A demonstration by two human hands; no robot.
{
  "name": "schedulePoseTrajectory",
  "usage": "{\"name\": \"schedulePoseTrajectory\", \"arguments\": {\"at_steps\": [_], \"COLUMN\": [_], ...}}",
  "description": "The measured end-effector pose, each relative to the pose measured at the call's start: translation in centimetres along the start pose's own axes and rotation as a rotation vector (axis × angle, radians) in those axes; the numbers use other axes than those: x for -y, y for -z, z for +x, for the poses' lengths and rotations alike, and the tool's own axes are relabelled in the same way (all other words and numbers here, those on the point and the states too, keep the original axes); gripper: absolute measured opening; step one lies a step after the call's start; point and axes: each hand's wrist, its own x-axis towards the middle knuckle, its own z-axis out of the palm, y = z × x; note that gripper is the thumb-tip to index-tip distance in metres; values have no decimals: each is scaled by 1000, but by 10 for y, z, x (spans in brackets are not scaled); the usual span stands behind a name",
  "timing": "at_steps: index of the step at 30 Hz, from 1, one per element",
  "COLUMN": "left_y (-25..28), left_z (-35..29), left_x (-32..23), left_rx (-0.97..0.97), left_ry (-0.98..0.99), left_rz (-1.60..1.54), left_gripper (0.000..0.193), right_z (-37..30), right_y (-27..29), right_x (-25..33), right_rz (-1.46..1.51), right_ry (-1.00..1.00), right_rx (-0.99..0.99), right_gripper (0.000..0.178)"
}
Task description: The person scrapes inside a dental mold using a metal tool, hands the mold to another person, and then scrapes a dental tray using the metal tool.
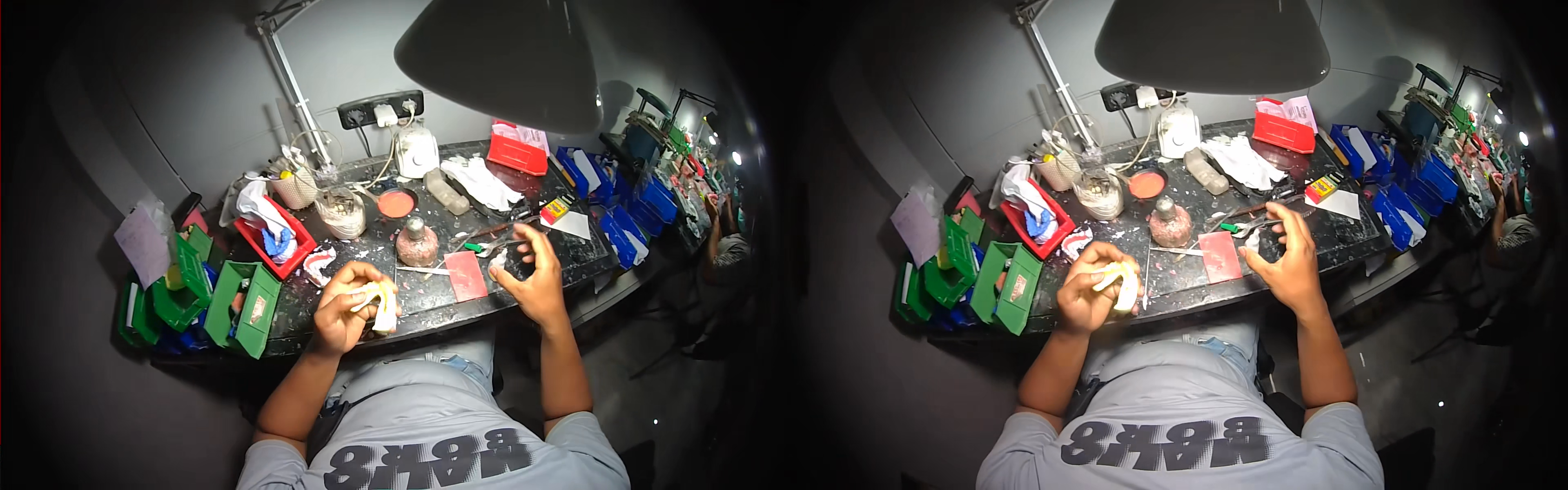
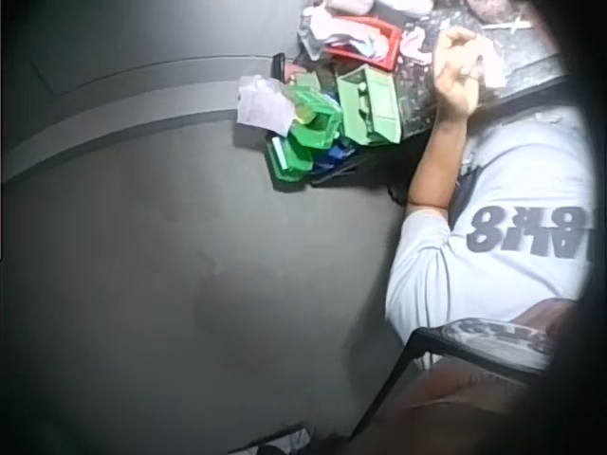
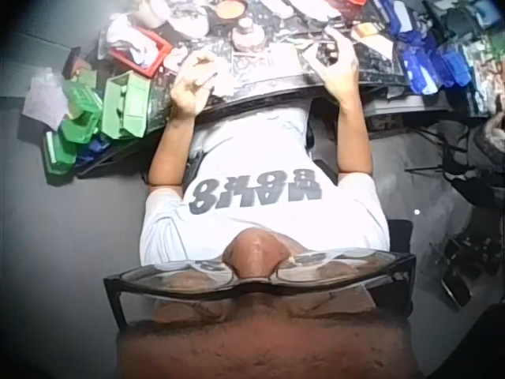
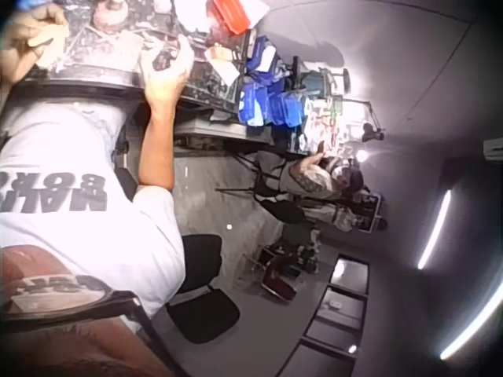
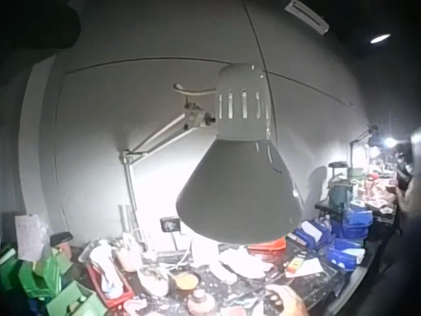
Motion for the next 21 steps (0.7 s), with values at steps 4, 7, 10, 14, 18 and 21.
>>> {"name": "schedulePoseTrajectory", "arguments": {"at_steps": [4, 7, 10, 14, 18, 21], "left_y": [4, 13, 23, 37, 45, 46], "left_z": [15, 7, 2, 1, -2, -3], "left_x": [18, 15, 10, 9, 17, 20], "left_rx": [43, -12, -103, -153, -184, -201], "left_ry": [-34, -49, -137, -192, -220, -204], "left_rz": [-149, -68, 69, 62, 65, 111], "left_gripper": [52, 57, 58, 55, 53, 52], "right_z": [-9, -1, 7, 7, 9, 14], "right_y": [-24, -11, 12, 22, 29, 21], "right_x": [-46, -51, -76, -93, -51, -19], "right_rz": [47, 177, 12, -65, -198, -251], "right_ry": [-134, -203, -204, -291, -101, 84], "right_rx": [61, -1, -104, -39, -198, -398], "right_gripper": [39, 25, 20, 30, 56, 59]}}
